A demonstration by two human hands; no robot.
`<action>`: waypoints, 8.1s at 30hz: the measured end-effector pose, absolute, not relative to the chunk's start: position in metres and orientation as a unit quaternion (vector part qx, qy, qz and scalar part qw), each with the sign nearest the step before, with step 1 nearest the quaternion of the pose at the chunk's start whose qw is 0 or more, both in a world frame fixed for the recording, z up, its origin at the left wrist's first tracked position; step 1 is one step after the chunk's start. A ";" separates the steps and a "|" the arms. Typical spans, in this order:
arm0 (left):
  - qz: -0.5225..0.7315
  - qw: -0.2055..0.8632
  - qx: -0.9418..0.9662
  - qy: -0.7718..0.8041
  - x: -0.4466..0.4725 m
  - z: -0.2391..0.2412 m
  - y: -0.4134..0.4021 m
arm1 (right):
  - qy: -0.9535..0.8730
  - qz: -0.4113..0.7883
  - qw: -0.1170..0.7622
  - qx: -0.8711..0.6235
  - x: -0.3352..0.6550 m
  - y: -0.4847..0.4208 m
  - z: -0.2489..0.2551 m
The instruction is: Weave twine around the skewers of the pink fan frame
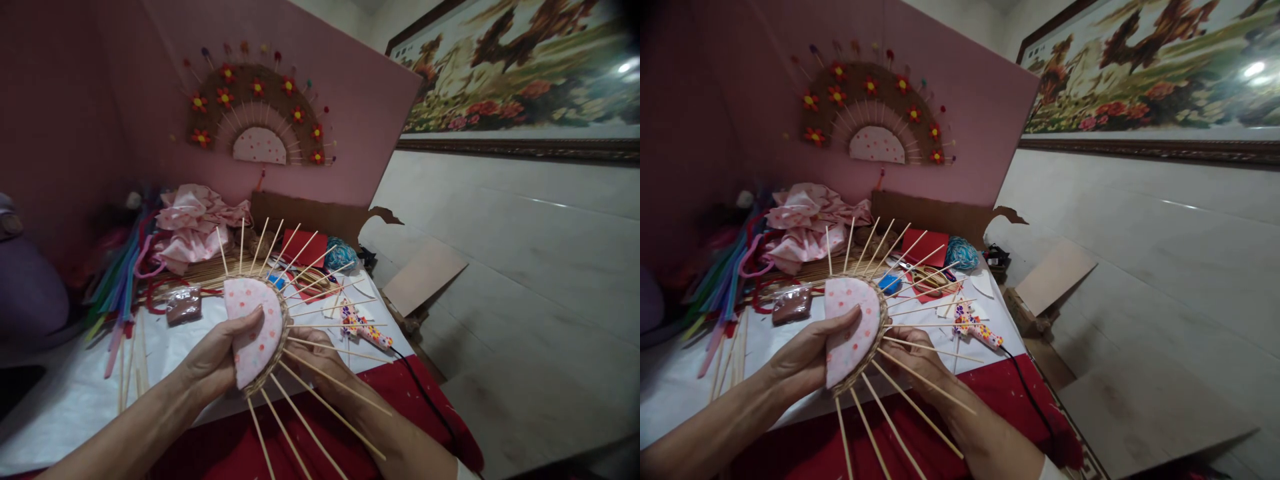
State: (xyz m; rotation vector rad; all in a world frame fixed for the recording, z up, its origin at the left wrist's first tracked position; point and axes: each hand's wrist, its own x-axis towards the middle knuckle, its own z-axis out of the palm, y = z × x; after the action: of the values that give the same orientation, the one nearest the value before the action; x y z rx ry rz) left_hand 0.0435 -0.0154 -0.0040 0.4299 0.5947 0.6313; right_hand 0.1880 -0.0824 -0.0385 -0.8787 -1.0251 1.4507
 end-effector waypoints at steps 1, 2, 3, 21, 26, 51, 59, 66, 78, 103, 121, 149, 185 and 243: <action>0.305 0.885 0.203 0.288 0.044 -0.004 -0.015 | -0.431 0.613 0.553 -0.366 0.187 -0.082 -0.040; 0.309 0.883 0.201 0.292 0.044 -0.003 -0.015 | -0.429 0.610 0.558 -0.363 0.186 -0.082 -0.041; 0.313 0.880 0.199 0.296 0.044 -0.003 -0.015 | -0.426 0.606 0.564 -0.365 0.185 -0.081 -0.042; 0.312 0.872 0.192 0.325 0.049 -0.002 -0.020 | -0.362 0.591 0.621 -0.367 0.176 -0.083 -0.040; 0.312 0.878 0.187 0.312 0.050 -0.004 -0.019 | -0.371 0.573 0.626 -0.377 0.173 -0.087 -0.033; 0.243 0.904 0.168 0.309 0.052 -0.012 -0.021 | -0.474 0.385 0.653 -0.449 0.170 -0.093 -0.029; 0.224 0.913 0.173 0.294 0.049 -0.008 -0.022 | -0.576 0.269 0.627 -0.451 0.171 -0.098 -0.033; 0.223 0.918 0.167 0.281 0.048 -0.012 -0.020 | -0.645 0.178 0.586 -0.458 0.174 -0.100 -0.028; 0.209 0.931 0.162 0.251 0.048 -0.019 -0.019 | -0.702 0.062 0.561 -0.435 0.175 -0.101 -0.030; 0.213 0.930 0.166 0.251 0.046 -0.011 -0.023 | -0.672 0.034 0.574 -0.467 0.164 -0.103 -0.042; 0.274 0.920 0.213 0.181 0.041 -0.005 -0.017 | -0.556 0.382 0.590 -0.445 0.165 -0.091 -0.015; 0.253 0.919 0.244 0.179 0.036 -0.018 -0.002 | -0.670 -0.032 0.578 -0.465 0.167 -0.076 -0.007; 0.579 0.637 0.478 0.175 0.015 0.017 -0.002 | -0.626 -0.041 0.547 -0.555 0.135 -0.049 0.055; 0.480 0.723 0.486 0.102 0.007 0.050 -0.005 | -0.791 -0.273 0.272 -0.475 0.149 -0.071 0.097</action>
State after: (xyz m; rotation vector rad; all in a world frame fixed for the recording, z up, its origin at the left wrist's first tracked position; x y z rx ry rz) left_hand 0.0074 -0.0047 0.0498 1.0736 0.2259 1.0596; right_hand 0.1489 -0.0711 0.0968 -1.2780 -2.1297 -0.7355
